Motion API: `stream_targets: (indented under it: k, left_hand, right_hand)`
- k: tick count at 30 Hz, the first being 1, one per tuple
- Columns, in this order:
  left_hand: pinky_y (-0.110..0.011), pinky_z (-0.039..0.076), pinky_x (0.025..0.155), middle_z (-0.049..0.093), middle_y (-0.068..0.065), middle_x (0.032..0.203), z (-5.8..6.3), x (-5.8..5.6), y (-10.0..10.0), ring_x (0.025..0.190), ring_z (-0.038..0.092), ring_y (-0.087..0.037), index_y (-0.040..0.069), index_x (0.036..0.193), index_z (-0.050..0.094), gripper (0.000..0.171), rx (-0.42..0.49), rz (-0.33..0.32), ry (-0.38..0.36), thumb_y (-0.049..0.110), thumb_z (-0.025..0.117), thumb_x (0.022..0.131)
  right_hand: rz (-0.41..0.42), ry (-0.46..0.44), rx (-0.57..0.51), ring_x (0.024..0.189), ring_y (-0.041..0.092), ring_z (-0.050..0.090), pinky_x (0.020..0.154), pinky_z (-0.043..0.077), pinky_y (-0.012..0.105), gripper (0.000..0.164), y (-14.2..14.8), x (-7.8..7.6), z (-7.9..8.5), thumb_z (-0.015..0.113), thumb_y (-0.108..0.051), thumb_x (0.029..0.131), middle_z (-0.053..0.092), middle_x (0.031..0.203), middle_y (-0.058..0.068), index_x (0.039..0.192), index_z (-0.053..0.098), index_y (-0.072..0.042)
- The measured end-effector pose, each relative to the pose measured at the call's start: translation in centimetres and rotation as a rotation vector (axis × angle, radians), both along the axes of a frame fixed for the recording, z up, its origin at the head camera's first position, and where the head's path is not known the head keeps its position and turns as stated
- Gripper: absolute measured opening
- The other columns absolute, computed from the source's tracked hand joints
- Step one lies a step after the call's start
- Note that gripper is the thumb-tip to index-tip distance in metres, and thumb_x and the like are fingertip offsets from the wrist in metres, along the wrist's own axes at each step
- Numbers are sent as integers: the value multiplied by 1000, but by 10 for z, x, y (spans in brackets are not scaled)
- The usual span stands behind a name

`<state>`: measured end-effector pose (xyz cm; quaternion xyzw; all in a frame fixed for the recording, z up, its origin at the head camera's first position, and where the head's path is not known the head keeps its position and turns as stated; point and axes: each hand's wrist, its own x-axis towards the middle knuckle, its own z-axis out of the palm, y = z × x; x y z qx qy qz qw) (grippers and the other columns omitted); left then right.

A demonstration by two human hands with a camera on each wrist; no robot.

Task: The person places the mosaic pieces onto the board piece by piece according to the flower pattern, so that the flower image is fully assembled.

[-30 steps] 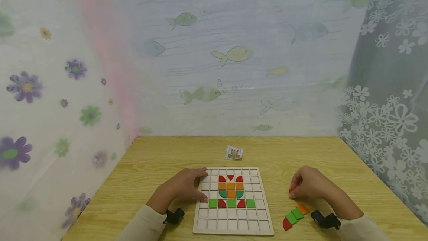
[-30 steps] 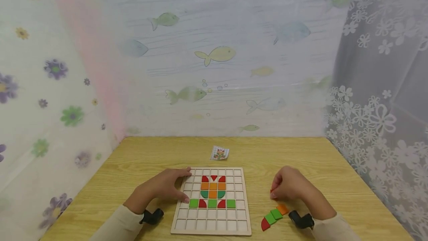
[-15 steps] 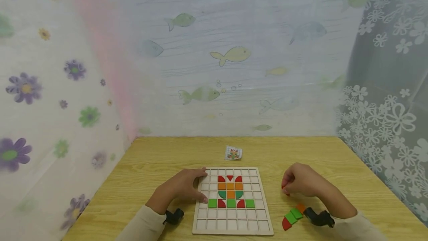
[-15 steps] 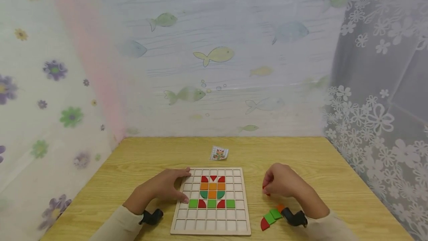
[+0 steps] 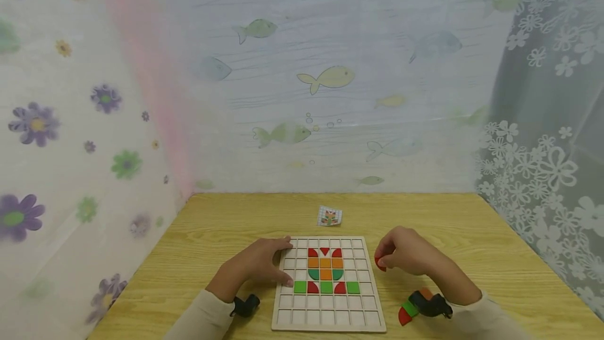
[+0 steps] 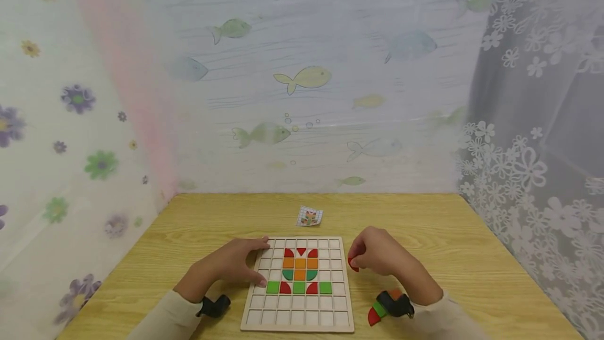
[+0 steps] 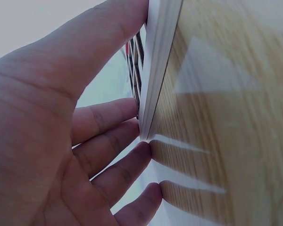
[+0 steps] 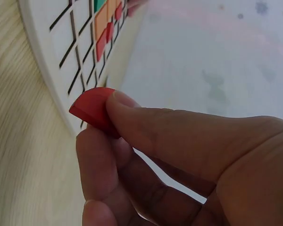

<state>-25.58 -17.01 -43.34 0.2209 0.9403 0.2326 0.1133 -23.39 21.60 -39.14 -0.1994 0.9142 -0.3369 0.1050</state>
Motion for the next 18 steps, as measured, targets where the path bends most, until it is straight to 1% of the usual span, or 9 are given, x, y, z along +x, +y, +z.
stream_targets:
  k: [6,11,18]
  left_hand:
    - [-56,39,119,42,4,164,-3,-2,1,151,40,-29,21,152,54,94,-12,8,8,58,89,73]
    - [-56,39,119,43,5,164,-3,-4,1,151,41,-29,23,153,52,95,-20,7,15,59,88,74]
    - [-55,38,120,43,2,164,-2,-4,-1,151,40,-29,22,153,52,94,-31,-3,15,59,88,75]
  right_hand:
    - [16,-9,11,78,17,64,68,55,35,4,-16,0,-1,78,-6,89,74,80,-3,91,81,-9]
    - [25,2,19,79,15,65,68,56,34,4,-31,1,1,79,-6,88,75,84,-4,90,82,-9]
    - [84,9,7,77,12,66,68,57,33,6,-50,1,-2,78,-4,88,76,86,-3,89,83,-9]
